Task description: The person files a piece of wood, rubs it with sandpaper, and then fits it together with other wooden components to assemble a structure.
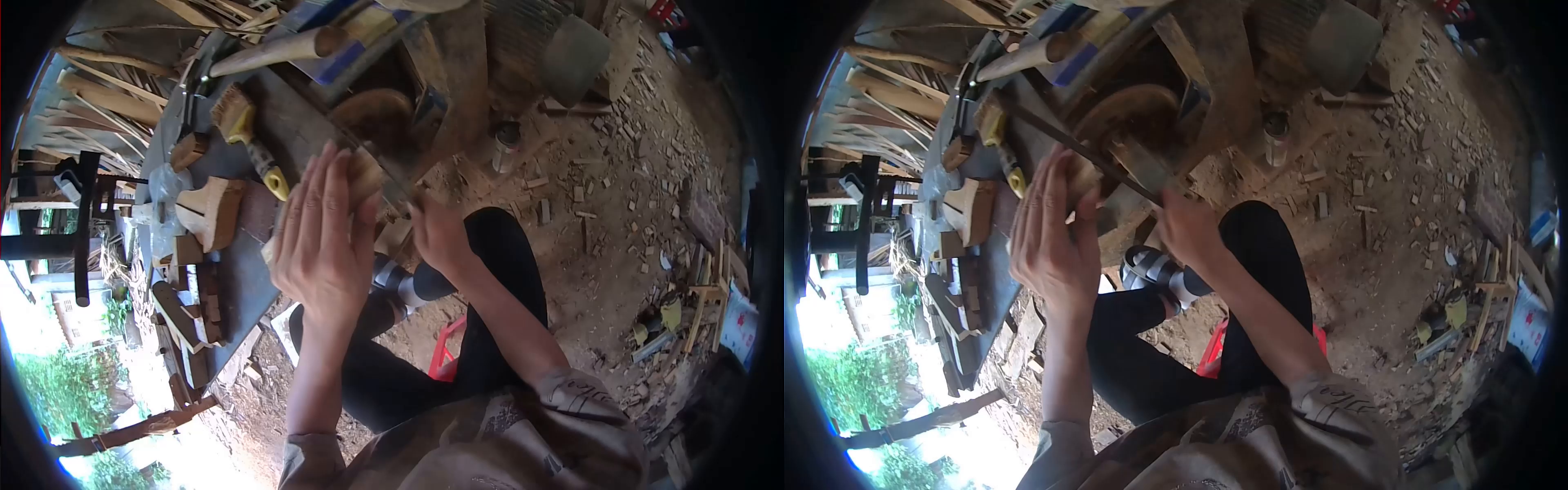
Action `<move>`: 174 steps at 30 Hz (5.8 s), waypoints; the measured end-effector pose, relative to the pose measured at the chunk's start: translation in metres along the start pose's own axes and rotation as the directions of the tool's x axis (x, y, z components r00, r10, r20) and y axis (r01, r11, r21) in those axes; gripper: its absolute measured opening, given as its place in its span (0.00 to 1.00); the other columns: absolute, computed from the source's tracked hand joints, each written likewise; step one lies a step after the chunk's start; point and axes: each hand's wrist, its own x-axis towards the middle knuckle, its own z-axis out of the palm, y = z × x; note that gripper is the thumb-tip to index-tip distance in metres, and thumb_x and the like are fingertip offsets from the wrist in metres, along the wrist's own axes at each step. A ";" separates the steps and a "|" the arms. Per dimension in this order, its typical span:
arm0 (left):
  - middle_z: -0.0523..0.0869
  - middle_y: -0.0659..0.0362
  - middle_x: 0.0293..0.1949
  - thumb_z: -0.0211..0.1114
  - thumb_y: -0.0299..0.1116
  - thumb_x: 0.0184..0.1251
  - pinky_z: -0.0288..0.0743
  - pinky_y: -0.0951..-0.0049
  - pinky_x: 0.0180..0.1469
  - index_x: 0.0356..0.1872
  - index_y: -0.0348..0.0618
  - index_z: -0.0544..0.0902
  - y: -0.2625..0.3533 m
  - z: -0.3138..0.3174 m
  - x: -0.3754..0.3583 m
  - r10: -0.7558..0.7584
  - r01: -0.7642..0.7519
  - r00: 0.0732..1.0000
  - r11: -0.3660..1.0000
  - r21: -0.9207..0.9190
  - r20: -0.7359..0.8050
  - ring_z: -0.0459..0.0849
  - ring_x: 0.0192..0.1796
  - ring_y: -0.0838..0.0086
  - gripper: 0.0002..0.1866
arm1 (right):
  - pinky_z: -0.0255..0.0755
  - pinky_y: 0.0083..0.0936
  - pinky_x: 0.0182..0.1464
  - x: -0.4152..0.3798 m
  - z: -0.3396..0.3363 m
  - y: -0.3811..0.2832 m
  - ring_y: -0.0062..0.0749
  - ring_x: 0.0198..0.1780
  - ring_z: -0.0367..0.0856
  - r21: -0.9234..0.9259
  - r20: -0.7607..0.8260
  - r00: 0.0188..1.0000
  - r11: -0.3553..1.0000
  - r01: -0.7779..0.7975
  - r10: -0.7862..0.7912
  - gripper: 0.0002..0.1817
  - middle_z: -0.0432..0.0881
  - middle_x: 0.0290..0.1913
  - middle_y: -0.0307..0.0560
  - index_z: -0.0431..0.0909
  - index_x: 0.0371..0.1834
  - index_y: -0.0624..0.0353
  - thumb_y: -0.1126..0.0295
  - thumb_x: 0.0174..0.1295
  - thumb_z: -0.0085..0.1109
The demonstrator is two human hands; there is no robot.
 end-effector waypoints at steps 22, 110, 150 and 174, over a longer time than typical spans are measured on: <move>0.95 0.54 0.63 0.77 0.35 0.75 0.87 0.60 0.67 0.65 0.39 0.90 -0.002 0.002 0.002 -0.007 0.007 1.000 1.000 -0.024 -0.012 0.94 0.65 0.58 0.22 | 0.79 0.58 0.45 0.014 0.009 -0.012 0.71 0.44 0.89 -0.066 0.021 0.999 0.997 -0.043 0.045 0.14 0.87 0.41 0.68 0.78 0.64 0.65 0.68 0.86 0.53; 0.93 0.56 0.67 0.79 0.39 0.73 0.84 0.61 0.71 0.67 0.41 0.89 0.001 0.000 -0.004 -0.086 0.083 0.996 0.991 -0.107 -0.024 0.92 0.68 0.62 0.25 | 0.76 0.58 0.40 0.023 0.000 -0.043 0.75 0.41 0.86 0.055 -0.041 0.997 0.997 -0.056 0.059 0.13 0.86 0.38 0.71 0.78 0.63 0.65 0.69 0.86 0.52; 0.92 0.56 0.67 0.79 0.40 0.73 0.85 0.62 0.70 0.66 0.41 0.89 0.000 -0.001 -0.005 -0.071 0.066 0.996 0.993 -0.096 -0.045 0.92 0.69 0.63 0.25 | 0.74 0.51 0.36 0.024 -0.010 -0.058 0.66 0.36 0.87 0.040 -0.093 0.995 0.999 -0.036 0.040 0.13 0.84 0.33 0.62 0.79 0.55 0.65 0.65 0.89 0.50; 0.95 0.55 0.63 0.82 0.39 0.69 0.87 0.62 0.68 0.65 0.42 0.90 0.002 0.003 -0.004 -0.057 0.053 0.996 0.997 -0.059 -0.068 0.94 0.66 0.62 0.25 | 0.72 0.43 0.37 -0.001 -0.038 -0.029 0.51 0.32 0.85 0.102 0.006 0.971 0.966 -0.239 0.240 0.17 0.83 0.31 0.55 0.79 0.52 0.66 0.62 0.90 0.47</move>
